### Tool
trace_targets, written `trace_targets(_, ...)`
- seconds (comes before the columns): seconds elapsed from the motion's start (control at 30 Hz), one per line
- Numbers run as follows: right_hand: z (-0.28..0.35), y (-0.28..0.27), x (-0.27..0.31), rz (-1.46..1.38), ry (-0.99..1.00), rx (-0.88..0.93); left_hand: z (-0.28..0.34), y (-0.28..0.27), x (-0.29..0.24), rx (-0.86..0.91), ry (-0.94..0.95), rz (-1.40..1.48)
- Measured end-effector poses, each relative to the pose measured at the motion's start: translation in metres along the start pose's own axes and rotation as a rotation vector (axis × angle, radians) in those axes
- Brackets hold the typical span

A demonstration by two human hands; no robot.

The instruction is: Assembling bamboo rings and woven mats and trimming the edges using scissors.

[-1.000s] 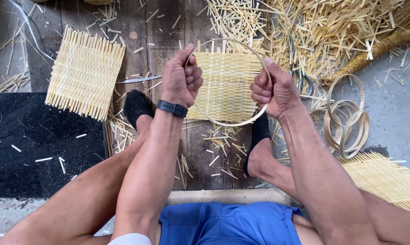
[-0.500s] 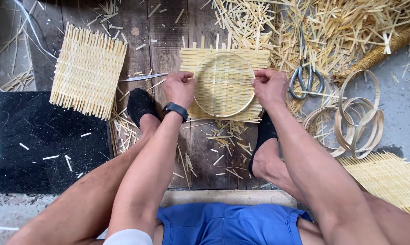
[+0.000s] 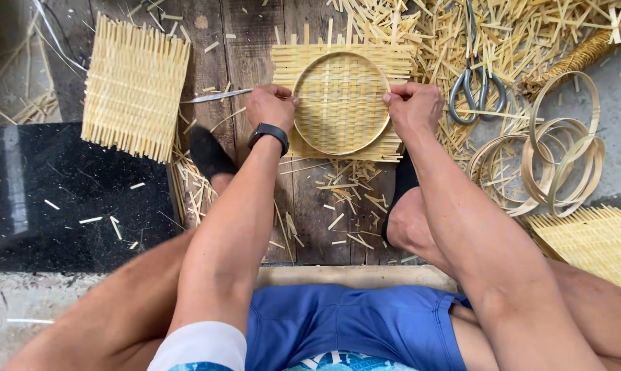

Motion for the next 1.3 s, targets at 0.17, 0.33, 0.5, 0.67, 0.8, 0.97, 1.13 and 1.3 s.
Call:
trace_targets(0.17, -0.006, 0.004, -0.006, -0.067, -0.111, 0.002, -0.013, 0.012, 0.010, 0.073, 0.070, -0.008)
trace_targets(0.33, -0.010, 0.007, -0.016, -0.051, -0.084, -0.007, -0.021, 0.012, 0.011, 0.140, 0.032, 0.024)
trace_targets(0.5, -0.021, 0.020, -0.034, -0.243, 0.019, 0.128, -0.025, 0.033, 0.025, 0.336, -0.131, 0.246)
trace_targets(0.67, -0.016, 0.015, -0.025, -0.125, -0.031, 0.072, -0.025, 0.026, 0.015, 0.217, 0.044, 0.155)
trace_targets(0.8, -0.025, 0.026, -0.039, -0.186, -0.018, 0.109, -0.023, 0.029, 0.023, 0.201, 0.048, 0.176)
trace_targets(0.97, -0.030, 0.034, -0.055, -0.350, 0.031, 0.204, -0.023, 0.043, 0.040, 0.317, -0.032, 0.390)
trace_targets(1.13, -0.040, 0.028, -0.044, -0.220, 0.088, 0.294, -0.030, 0.058, 0.050, 0.455, -0.118, 0.527)
trace_targets(1.3, 0.015, 0.006, 0.041, 0.157, 0.027, 0.256, -0.032, 0.009, -0.031, 0.505, 0.109, -0.145)
Point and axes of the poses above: each hand's wrist, its own z-axis away from the middle knuckle, its own y-axis out of the palm, x = y × z, the point moved 10 cm from there along -z, towards the middle knuckle, and after that the axes turned 3 degrees about -z, right-handed, at the moved point
